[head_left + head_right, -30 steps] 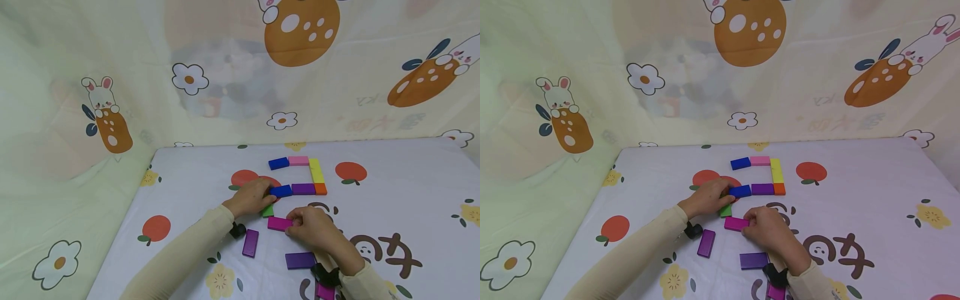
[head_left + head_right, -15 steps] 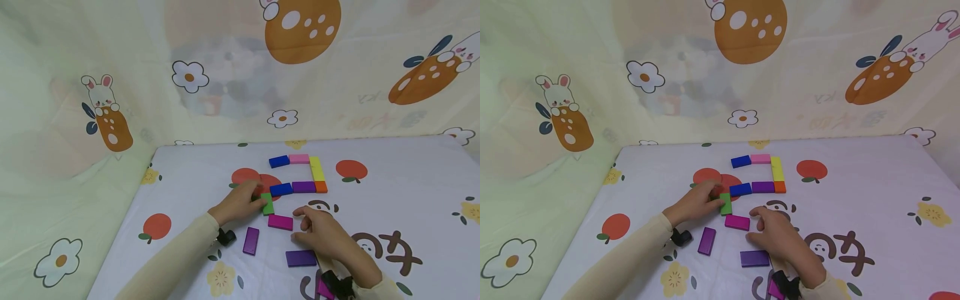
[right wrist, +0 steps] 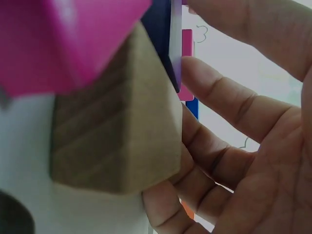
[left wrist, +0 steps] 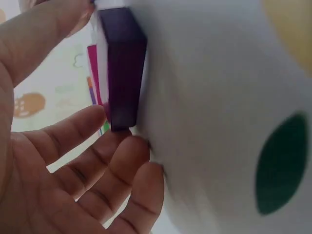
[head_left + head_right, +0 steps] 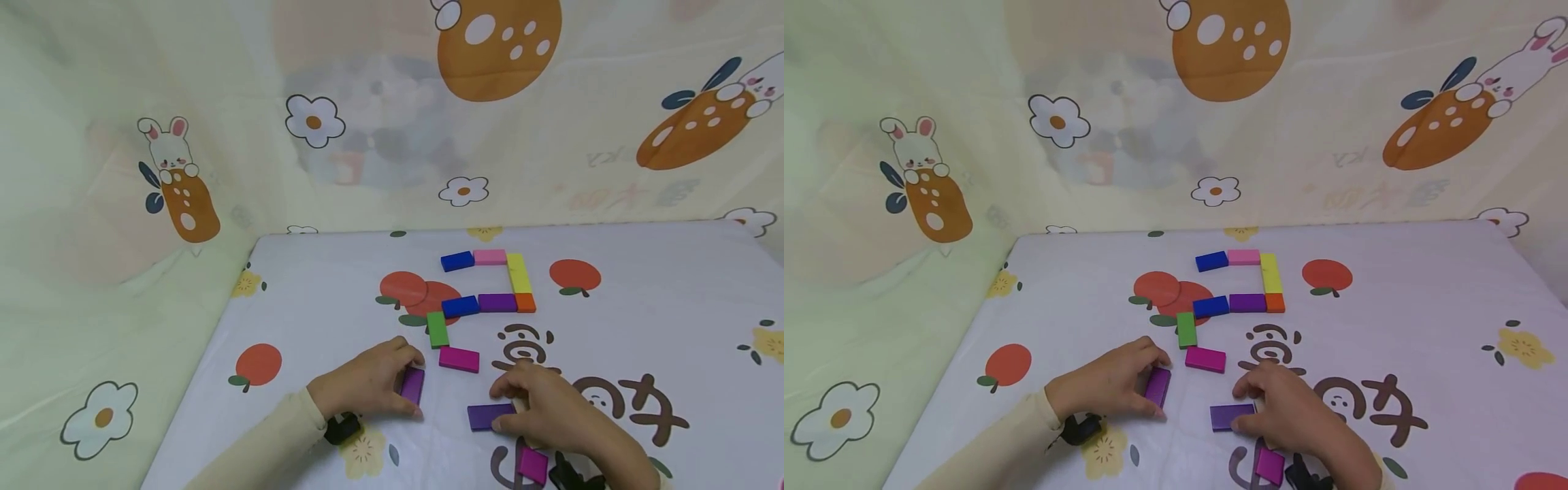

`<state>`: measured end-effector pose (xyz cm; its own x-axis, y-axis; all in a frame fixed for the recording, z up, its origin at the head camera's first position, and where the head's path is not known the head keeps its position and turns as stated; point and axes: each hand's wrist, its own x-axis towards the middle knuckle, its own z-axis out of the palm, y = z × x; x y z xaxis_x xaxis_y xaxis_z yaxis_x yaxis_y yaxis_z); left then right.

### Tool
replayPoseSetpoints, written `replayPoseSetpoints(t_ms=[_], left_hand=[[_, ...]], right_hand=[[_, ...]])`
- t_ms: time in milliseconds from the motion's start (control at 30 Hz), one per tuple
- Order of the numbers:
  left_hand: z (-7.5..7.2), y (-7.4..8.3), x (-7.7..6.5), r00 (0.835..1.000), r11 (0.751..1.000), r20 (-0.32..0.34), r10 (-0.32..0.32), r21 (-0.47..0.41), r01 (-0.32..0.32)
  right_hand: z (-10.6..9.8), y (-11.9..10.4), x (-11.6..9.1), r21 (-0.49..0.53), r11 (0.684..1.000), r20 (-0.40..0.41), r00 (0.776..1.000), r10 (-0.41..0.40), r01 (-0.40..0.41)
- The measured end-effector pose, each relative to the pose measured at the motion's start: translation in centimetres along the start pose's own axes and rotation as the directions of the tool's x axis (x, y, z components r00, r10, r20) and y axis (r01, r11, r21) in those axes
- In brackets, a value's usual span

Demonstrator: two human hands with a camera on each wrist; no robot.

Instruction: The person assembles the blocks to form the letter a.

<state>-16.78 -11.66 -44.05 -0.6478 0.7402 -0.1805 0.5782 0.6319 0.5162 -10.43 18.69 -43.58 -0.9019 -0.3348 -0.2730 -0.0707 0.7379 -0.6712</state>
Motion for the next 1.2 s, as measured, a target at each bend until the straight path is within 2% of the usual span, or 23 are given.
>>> replayPoseSetpoints(t_ms=[133,233,433,667,733,967,1200], left_hand=[[0.3,0.3,-0.2,1.000,0.995,0.000,0.028,0.093,-0.028],[0.3,0.4,-0.1,0.999,0.990,-0.009,0.046,0.131,-0.044],[0.5,1.0,0.2,0.996,0.985,-0.005,0.094,0.147,-0.092],[1.0,1.9,0.6,0.989,0.972,0.016,0.144,0.184,-0.144],[1.2,2.1,0.8,0.988,0.969,0.020,0.155,0.193,-0.156],[1.8,2.7,1.1,0.989,0.970,0.029,0.145,0.195,-0.147],[2.1,2.8,0.9,0.988,0.968,0.026,0.155,0.194,-0.157]], right_hand=[[-0.1,0.2,0.0,-0.003,1.000,0.014,1.000,-0.026,0.026],[-0.1,0.1,0.1,-0.012,0.999,0.012,0.999,-0.033,0.033],[-0.2,0.0,0.3,-0.054,0.998,-0.001,0.999,-0.035,0.035],[-0.4,0.0,0.3,-0.062,0.997,-0.007,0.999,0.035,-0.036],[-0.5,0.1,0.4,-0.058,0.998,-0.016,1.000,0.025,-0.026],[-1.1,0.9,0.9,-0.026,1.000,-0.046,0.999,-0.018,0.017],[-2.3,1.8,1.3,-0.006,1.000,-0.072,0.997,0.023,-0.024]])
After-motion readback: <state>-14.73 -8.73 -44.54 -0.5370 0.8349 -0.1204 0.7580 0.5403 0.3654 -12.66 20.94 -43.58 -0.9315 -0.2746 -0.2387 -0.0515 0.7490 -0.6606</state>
